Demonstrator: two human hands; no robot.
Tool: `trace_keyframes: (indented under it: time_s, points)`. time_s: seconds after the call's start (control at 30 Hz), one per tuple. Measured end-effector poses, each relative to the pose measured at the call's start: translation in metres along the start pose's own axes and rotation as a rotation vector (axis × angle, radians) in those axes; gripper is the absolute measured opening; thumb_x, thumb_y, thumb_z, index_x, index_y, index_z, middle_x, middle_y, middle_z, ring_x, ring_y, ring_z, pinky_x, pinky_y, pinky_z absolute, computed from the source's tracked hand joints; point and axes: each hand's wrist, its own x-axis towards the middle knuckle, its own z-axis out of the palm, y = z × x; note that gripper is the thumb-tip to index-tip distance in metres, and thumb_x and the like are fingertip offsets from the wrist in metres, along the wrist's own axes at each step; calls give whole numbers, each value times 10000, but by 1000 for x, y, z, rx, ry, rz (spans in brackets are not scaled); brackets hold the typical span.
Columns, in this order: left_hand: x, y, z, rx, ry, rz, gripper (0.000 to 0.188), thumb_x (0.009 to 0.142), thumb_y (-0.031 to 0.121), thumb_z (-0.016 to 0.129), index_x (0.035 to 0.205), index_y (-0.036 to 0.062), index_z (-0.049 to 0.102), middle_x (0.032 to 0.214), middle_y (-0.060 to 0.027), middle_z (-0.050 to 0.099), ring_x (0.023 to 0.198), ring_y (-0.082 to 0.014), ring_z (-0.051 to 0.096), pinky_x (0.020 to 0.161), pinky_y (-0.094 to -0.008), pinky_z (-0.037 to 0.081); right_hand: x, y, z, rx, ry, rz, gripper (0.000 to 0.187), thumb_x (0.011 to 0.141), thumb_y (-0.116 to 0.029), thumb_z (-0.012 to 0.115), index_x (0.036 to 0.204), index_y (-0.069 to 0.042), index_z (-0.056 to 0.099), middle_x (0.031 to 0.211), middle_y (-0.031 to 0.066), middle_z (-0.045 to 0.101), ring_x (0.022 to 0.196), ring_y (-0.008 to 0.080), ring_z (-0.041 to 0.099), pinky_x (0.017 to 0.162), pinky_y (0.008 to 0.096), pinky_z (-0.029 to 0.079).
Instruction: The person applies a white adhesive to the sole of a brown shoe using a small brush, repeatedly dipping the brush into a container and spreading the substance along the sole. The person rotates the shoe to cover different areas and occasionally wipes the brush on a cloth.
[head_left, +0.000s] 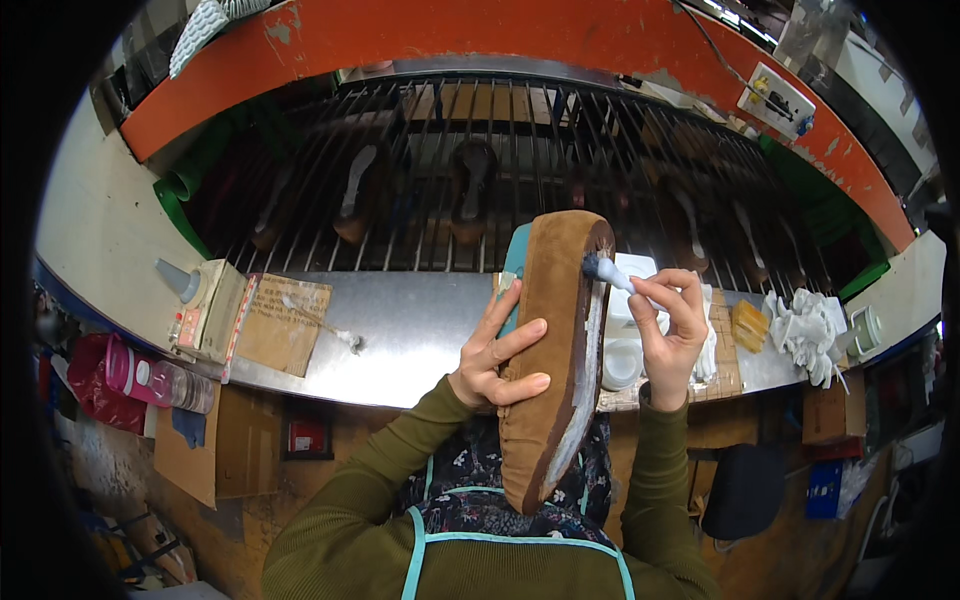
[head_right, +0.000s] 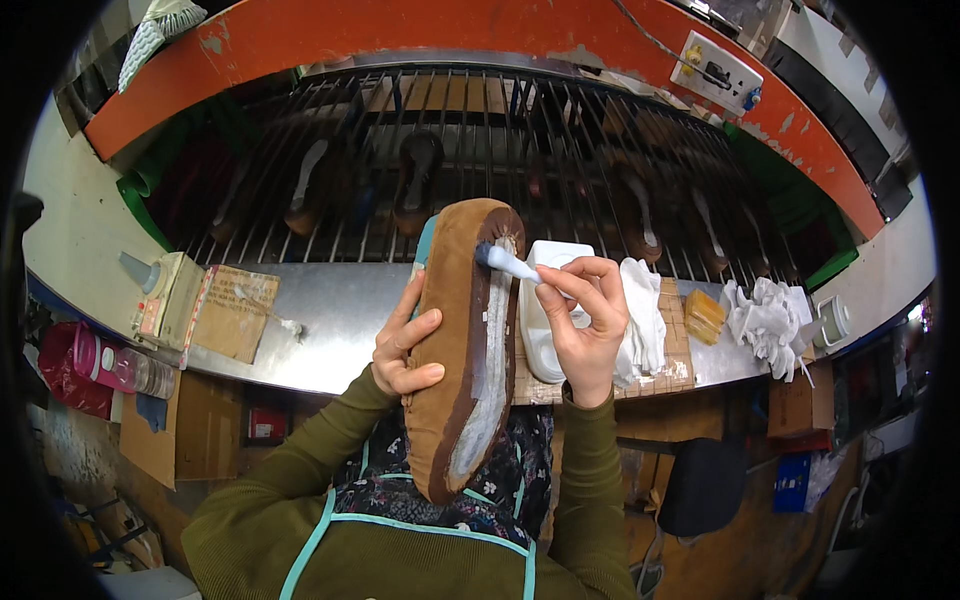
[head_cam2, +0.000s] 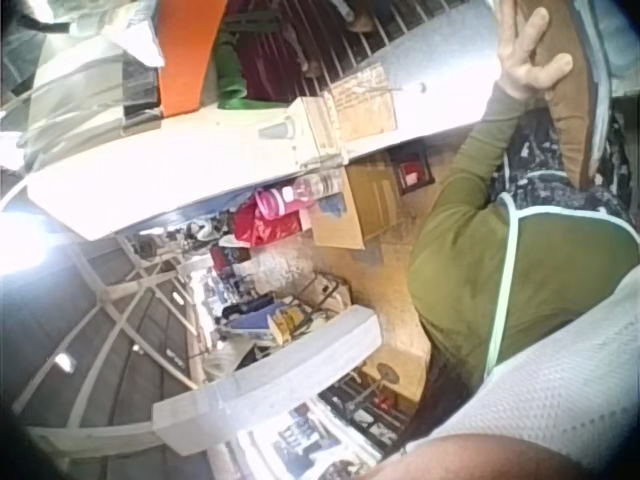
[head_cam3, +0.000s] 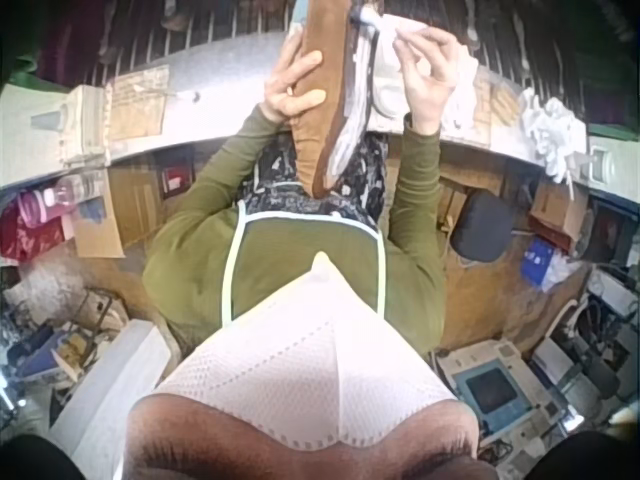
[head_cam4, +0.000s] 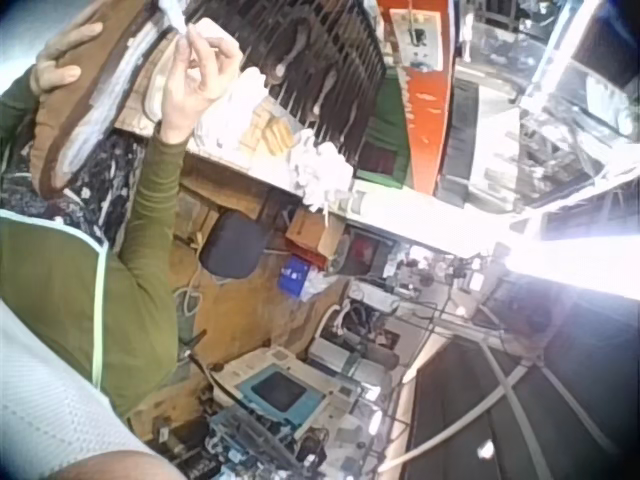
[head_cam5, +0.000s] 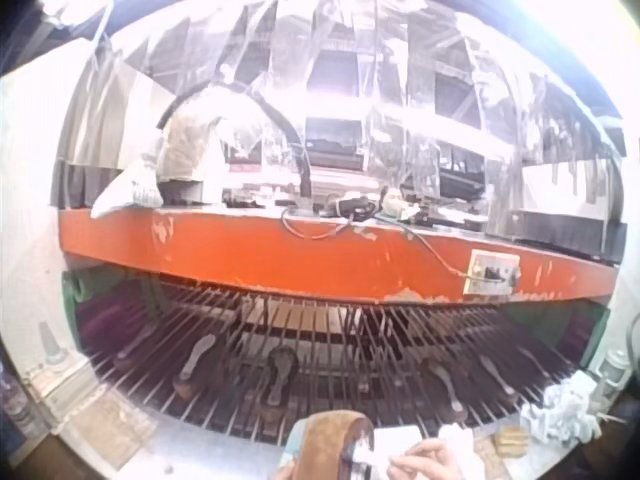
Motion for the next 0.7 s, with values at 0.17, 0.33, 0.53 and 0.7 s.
trace_keyframes:
  time_s: [0.17,0.33,0.53,0.7]
  points:
    - [-2,-5,0,1,-16,-5,419,760,166,707,1107,279,503,1356,-139,477,1261,-534,394,1008,-657,364,-12,2,-9,51,-97,57,195,783,14,715,966,-51,729,919,44,541,734,108,542,564,218,409]
    - [1,1,-5,-39,-36,-157,424,760,156,709,1109,278,502,1348,-133,485,1259,-523,404,1023,-632,370,-25,-2,-12,75,-143,99,195,778,11,720,961,-53,731,910,39,543,731,105,544,555,216,410]
    - [8,-9,-6,-5,-6,-193,423,757,130,718,1099,277,516,1332,-132,501,1258,-510,413,1042,-604,373,-38,-10,-14,96,-161,169,200,772,14,722,959,-54,733,900,36,544,738,103,546,559,216,416]
    - [12,-17,-7,28,28,-208,412,768,138,714,1102,284,522,1328,-128,507,1254,-492,428,1054,-587,372,-43,-18,-14,88,-180,180,208,766,12,726,962,-55,736,896,34,545,735,104,541,569,219,420]
